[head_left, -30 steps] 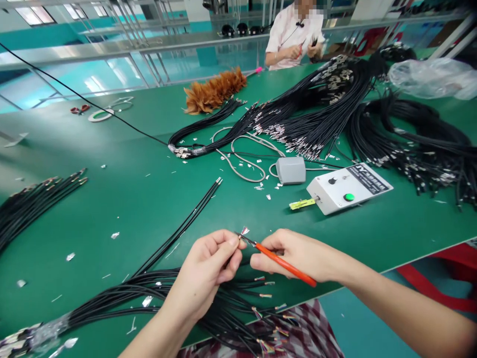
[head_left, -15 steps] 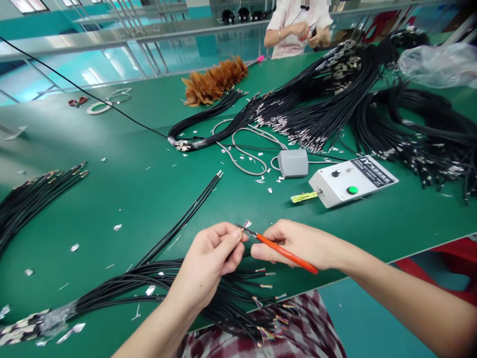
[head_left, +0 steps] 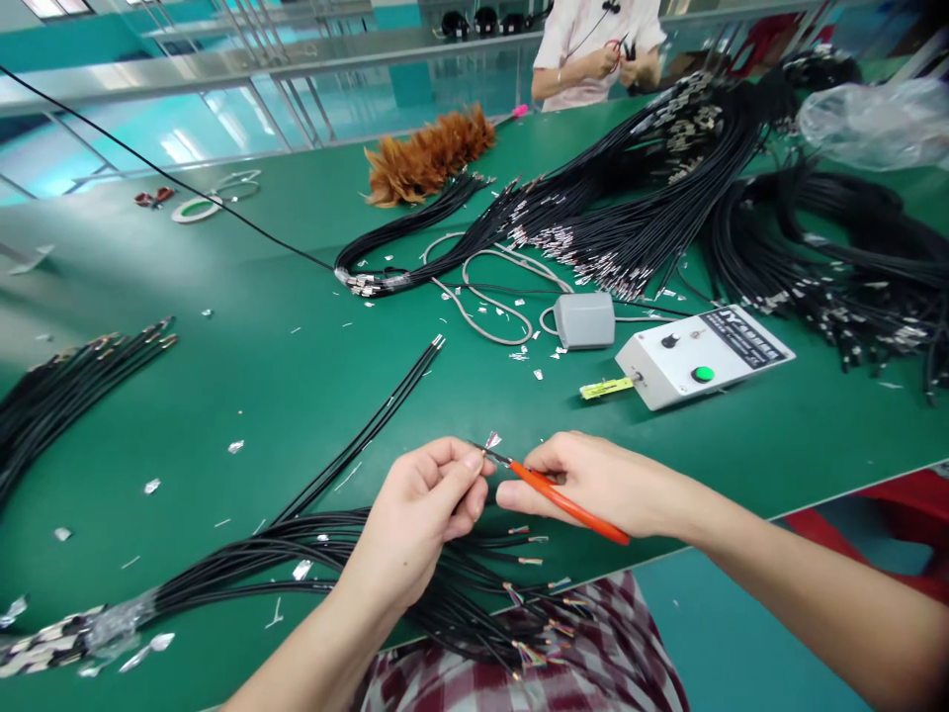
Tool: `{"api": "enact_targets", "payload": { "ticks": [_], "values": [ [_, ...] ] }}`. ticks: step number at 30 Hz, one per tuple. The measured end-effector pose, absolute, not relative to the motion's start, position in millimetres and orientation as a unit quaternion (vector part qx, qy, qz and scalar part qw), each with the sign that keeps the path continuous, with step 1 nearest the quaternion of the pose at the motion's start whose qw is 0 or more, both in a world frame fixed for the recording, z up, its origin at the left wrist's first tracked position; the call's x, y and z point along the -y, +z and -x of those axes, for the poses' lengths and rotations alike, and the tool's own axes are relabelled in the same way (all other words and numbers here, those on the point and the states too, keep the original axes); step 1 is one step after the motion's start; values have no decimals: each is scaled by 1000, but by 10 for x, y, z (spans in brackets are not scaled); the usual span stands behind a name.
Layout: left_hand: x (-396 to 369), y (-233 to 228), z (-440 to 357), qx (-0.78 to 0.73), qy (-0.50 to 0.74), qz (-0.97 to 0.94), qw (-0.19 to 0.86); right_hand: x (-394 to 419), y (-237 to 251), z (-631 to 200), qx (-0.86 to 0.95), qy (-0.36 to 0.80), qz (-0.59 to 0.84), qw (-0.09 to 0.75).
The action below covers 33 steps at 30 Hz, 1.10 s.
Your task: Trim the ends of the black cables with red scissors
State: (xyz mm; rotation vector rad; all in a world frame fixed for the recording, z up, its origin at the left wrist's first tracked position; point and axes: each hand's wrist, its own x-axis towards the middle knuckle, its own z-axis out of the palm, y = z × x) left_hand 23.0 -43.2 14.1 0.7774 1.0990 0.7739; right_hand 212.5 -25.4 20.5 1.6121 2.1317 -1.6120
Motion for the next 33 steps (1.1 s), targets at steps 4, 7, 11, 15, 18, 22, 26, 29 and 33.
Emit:
{"api": "enact_targets", "payload": {
  "ticks": [4, 7, 11, 15, 18, 22, 26, 29, 33],
  "values": [
    [429, 128, -214, -487, 358, -347, 717, 263, 189, -2102, -693, -502, -518, 8],
    [425, 144, -155, -474, 363, -331, 731, 284, 159, -2132, -691, -499, -522, 20],
    [407, 187, -76, -466, 363, -323, 739, 316, 109, -2190, -686, -506, -523, 9],
    [408, 181, -77, -464, 351, -334, 741, 290, 126, -2144, -699, -507, -504, -25],
    [424, 163, -91, -463, 345, -332, 745, 236, 162, -2079, -697, -522, -491, -18],
    [432, 158, -82, -452, 338, -333, 755, 187, 147, -2061, -701, -537, -469, -24],
    [424, 163, -71, -444, 333, -328, 764, 180, 105, -2082, -694, -565, -446, -25],
    [421, 166, -68, -444, 329, -326, 767, 190, 112, -2067, -689, -567, -452, -17],
    [424, 182, -43, -434, 328, -312, 779, 222, 111, -2047, -708, -500, -497, -26]
  ]
}}
